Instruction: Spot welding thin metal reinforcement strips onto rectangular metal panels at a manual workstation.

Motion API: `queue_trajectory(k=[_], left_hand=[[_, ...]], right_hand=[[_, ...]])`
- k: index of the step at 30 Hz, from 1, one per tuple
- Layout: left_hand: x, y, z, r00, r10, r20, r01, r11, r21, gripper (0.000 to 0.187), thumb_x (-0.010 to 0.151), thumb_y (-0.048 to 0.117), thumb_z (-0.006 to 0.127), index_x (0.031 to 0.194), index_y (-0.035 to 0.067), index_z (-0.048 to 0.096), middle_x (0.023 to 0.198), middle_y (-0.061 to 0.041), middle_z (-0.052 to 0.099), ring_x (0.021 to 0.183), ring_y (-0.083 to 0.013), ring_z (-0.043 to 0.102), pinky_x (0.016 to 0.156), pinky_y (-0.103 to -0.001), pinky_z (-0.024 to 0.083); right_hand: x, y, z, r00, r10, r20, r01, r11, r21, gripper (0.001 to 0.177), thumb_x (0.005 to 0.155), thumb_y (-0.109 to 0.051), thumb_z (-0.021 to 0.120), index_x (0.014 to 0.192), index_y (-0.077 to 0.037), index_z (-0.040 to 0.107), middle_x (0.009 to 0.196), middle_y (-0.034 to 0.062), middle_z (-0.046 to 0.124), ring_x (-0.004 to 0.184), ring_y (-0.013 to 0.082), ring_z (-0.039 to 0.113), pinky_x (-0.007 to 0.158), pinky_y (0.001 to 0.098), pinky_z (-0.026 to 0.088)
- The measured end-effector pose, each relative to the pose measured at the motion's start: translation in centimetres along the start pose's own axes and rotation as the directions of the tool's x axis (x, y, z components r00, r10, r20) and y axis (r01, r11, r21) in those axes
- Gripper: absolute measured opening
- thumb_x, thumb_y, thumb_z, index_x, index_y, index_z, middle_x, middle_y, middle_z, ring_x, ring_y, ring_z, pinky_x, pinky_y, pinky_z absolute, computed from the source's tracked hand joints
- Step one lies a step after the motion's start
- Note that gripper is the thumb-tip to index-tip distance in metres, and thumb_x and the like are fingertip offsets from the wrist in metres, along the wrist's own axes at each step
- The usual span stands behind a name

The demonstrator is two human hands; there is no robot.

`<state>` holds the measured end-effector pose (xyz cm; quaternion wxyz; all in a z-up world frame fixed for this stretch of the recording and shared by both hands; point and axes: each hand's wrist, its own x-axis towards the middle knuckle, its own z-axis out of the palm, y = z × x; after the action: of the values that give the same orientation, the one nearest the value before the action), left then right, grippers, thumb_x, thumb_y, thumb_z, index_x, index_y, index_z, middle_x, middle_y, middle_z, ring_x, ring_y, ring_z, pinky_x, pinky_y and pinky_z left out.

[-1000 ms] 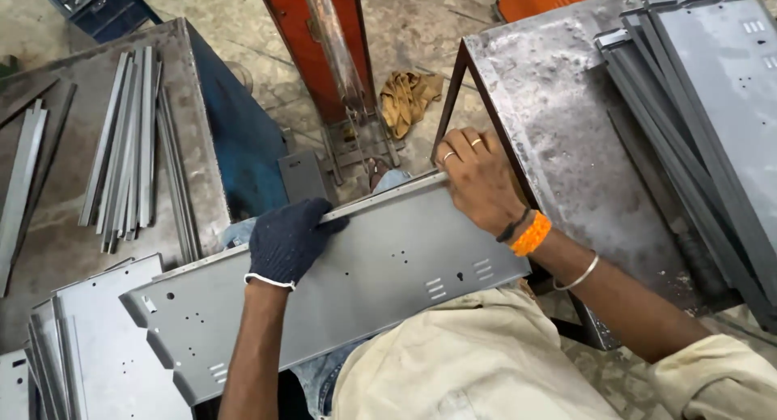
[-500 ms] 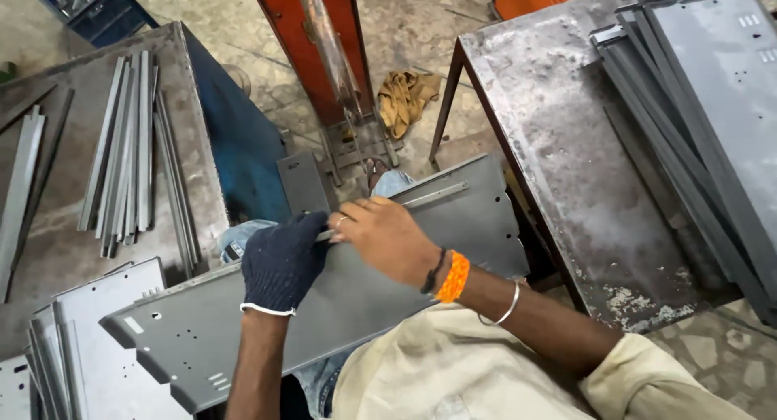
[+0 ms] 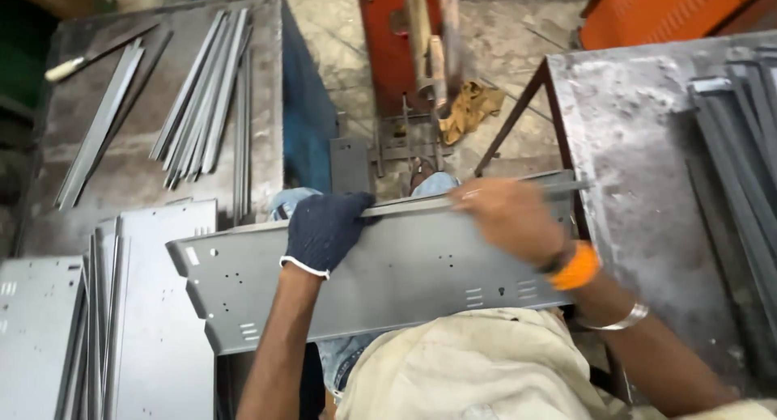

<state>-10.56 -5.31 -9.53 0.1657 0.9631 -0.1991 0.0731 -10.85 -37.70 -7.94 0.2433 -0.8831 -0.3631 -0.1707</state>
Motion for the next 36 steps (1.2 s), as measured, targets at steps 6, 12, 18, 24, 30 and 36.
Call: queue_trajectory(k=[6, 12, 18, 24, 30, 36], left_hand=[[-3.1, -4.6, 1.7, 0.974, -0.125, -0.188, 0.109, 0.989, -0.096, 0.021, 0.089, 0.036, 0.075, 0.098, 0.018, 0.077, 0.085, -0.010, 0.075, 0.076, -0.0338, 0.072, 0.067, -0.048, 0.053], [-11.7, -10.1, 2.9, 0.782, -0.501, -0.372, 0.516, 0.854, -0.066, 0.013, 0.095, 0.023, 0.065, 0.102, 0.019, 0.075, 0.090, -0.013, 0.074, 0.078, -0.0376, 0.070, 0.068, -0.050, 0.054], [-24.0, -16.0, -3.8, 0.436, -0.838, -0.329, 0.846, 0.506, -0.168, 0.022, 0.100, 0.030, 0.062, 0.111, 0.015, 0.074, 0.093, -0.016, 0.073, 0.089, -0.0396, 0.070, 0.076, -0.053, 0.053], [-31.9, -23.0, -6.5, 0.435, -0.789, -0.435, 0.894, 0.438, 0.099, 0.051, 0.098, 0.049, 0.069, 0.133, 0.011, 0.072, 0.120, -0.018, 0.073, 0.110, -0.0382, 0.068, 0.093, -0.050, 0.052], [-23.2, -19.3, 0.6, 0.626, -0.649, -0.433, 0.778, 0.561, 0.284, 0.079, 0.070, 0.061, 0.081, 0.127, 0.008, 0.069, 0.115, -0.018, 0.070, 0.103, -0.0374, 0.067, 0.085, -0.049, 0.052], [-22.3, -20.7, 8.2, 0.419, -0.813, -0.404, 0.907, 0.398, 0.139, 0.041, 0.091, 0.052, 0.079, 0.104, 0.014, 0.068, 0.102, -0.014, 0.071, 0.096, -0.0363, 0.069, 0.081, -0.050, 0.055]], right_hand=[[-12.7, 12.2, -9.9, 0.836, 0.538, 0.111, -0.491, 0.823, -0.286, 0.017, 0.093, -0.016, 0.074, 0.105, -0.003, 0.076, 0.085, 0.0145, 0.072, 0.072, 0.0281, 0.068, 0.066, 0.0398, 0.053], [-19.4, 13.5, -5.8, 0.578, 0.816, 0.022, -0.803, 0.573, -0.164, 0.030, 0.097, -0.032, 0.078, 0.107, -0.004, 0.077, 0.070, 0.0137, 0.068, 0.059, 0.0246, 0.067, 0.053, 0.0396, 0.050], [-8.2, 2.4, 2.2, 0.671, 0.714, 0.203, -0.732, 0.680, 0.028, 0.032, 0.085, -0.038, 0.079, 0.099, -0.009, 0.081, 0.067, 0.0096, 0.072, 0.055, 0.0172, 0.060, 0.057, 0.0330, 0.048], [0.4, -1.8, 5.2, 0.764, 0.604, 0.226, -0.642, 0.747, 0.174, 0.027, 0.085, -0.034, 0.081, 0.094, -0.009, 0.079, 0.062, 0.0081, 0.068, 0.052, 0.0146, 0.057, 0.052, 0.0327, 0.045], [1.3, -3.1, 5.9, 0.826, 0.525, 0.203, -0.559, 0.810, 0.179, 0.027, 0.083, -0.037, 0.081, 0.091, -0.011, 0.078, 0.064, 0.0076, 0.070, 0.052, 0.0180, 0.061, 0.052, 0.0336, 0.047], [-3.1, -1.8, 5.3, 0.776, 0.577, 0.255, -0.601, 0.799, 0.019, 0.034, 0.080, -0.045, 0.079, 0.090, -0.012, 0.078, 0.070, 0.0079, 0.075, 0.060, 0.0242, 0.071, 0.055, 0.0364, 0.052]])
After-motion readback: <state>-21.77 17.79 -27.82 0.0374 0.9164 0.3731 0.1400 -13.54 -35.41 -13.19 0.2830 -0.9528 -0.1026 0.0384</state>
